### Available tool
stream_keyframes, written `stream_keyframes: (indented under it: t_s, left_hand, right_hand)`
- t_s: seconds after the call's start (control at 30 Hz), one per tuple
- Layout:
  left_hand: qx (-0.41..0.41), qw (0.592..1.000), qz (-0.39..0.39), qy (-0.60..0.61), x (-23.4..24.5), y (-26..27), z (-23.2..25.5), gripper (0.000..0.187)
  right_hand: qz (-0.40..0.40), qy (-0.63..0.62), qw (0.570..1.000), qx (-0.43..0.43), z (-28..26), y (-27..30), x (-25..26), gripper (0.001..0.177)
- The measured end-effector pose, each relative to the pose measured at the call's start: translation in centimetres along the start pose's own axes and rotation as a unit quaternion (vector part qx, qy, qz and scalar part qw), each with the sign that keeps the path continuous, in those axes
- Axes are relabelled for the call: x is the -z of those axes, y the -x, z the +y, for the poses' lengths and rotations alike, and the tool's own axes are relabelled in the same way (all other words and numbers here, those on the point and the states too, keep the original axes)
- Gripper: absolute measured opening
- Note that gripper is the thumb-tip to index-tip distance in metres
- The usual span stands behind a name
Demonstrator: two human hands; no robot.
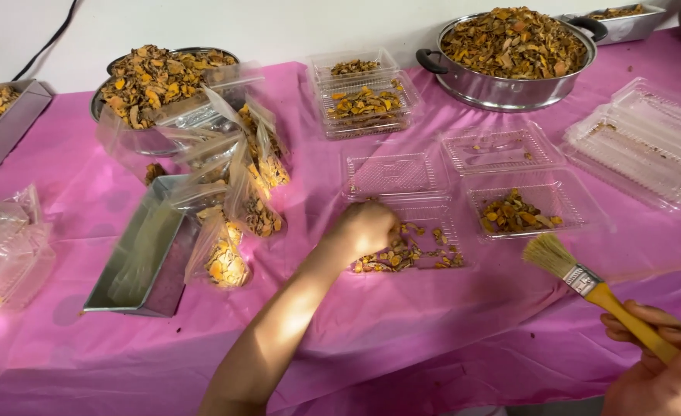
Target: Sorting and arranging dried tea leaves or flowers into plastic containers using hands and a brush.
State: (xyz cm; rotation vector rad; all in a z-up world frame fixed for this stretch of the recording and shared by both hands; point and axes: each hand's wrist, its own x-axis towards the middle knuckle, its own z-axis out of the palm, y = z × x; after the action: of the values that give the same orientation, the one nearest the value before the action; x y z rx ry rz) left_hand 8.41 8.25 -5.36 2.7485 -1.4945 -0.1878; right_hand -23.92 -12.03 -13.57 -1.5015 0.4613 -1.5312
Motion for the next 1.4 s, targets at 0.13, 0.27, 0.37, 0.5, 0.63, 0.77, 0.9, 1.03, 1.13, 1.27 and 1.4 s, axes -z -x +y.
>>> stream_keyframes:
  t_s: [0.13,0.27,0.37,0.5,0.63,0.77,0.9,1.03,1.13,1.27,1.4]
  left_hand:
    - [0.014,0.981,0.021,0.193,3.6,0.2,2.3,0.022]
    - [-0.012,0.951,0.075,0.301,2.4,-0.7,1.4,0.014]
    - [-0.019,0.924,0.073,0.375,1.0,-0.8,0.5,0.010]
    - [0.010,0.911,0.108,0.398,0.1,-0.5,-0.1,0.006]
    - [0.019,0.922,0.112,0.369,-0.3,-0.9,-1.4,0.010]
    - [0.004,0.902,0.134,0.411,-1.0,-1.6,-1.6,0.010]
    - [-0.079,0.807,0.145,0.567,-2.7,-3.1,-2.5,0.008]
    - [-0.134,0.729,0.113,0.661,-2.2,-2.7,-2.8,0.011]
    - [-0.160,0.705,0.050,0.689,-3.1,-3.0,-3.1,0.013]
    - [-0.178,0.679,0.048,0.710,-3.8,-3.6,-3.0,0.018]
    - [-0.070,0.700,0.047,0.709,-2.4,-2.1,-2.9,0.028]
  right_hand:
    - [-0.023,-0.018,0.999,-0.016,1.2,-0.3,0.4,0.052]
    - [-0.034,-0.022,0.995,0.090,-5.1,0.4,-4.4,0.048]
    - [-0.002,-0.049,0.992,0.114,-4.9,1.3,-8.1,0.045]
    - [-0.126,-0.074,0.983,0.115,-6.4,3.0,-12.4,0.024]
    - [-0.143,-0.028,0.989,0.030,-7.2,3.8,-13.0,0.023]
    - [-0.127,-0.083,0.980,0.130,-7.2,3.4,-13.2,0.031]
    - [-0.176,-0.057,0.980,0.070,-7.0,3.8,-12.8,0.018]
    - [-0.099,-0.074,0.990,0.066,-7.8,3.1,-11.9,0.032]
    - [-0.048,-0.148,0.982,0.108,-6.4,3.4,-11.9,0.033]
    - [-0.069,-0.167,0.972,0.151,-7.4,4.6,-13.2,0.033]
    - [-0.160,-0.088,0.982,0.052,-7.1,5.4,-12.7,0.023]
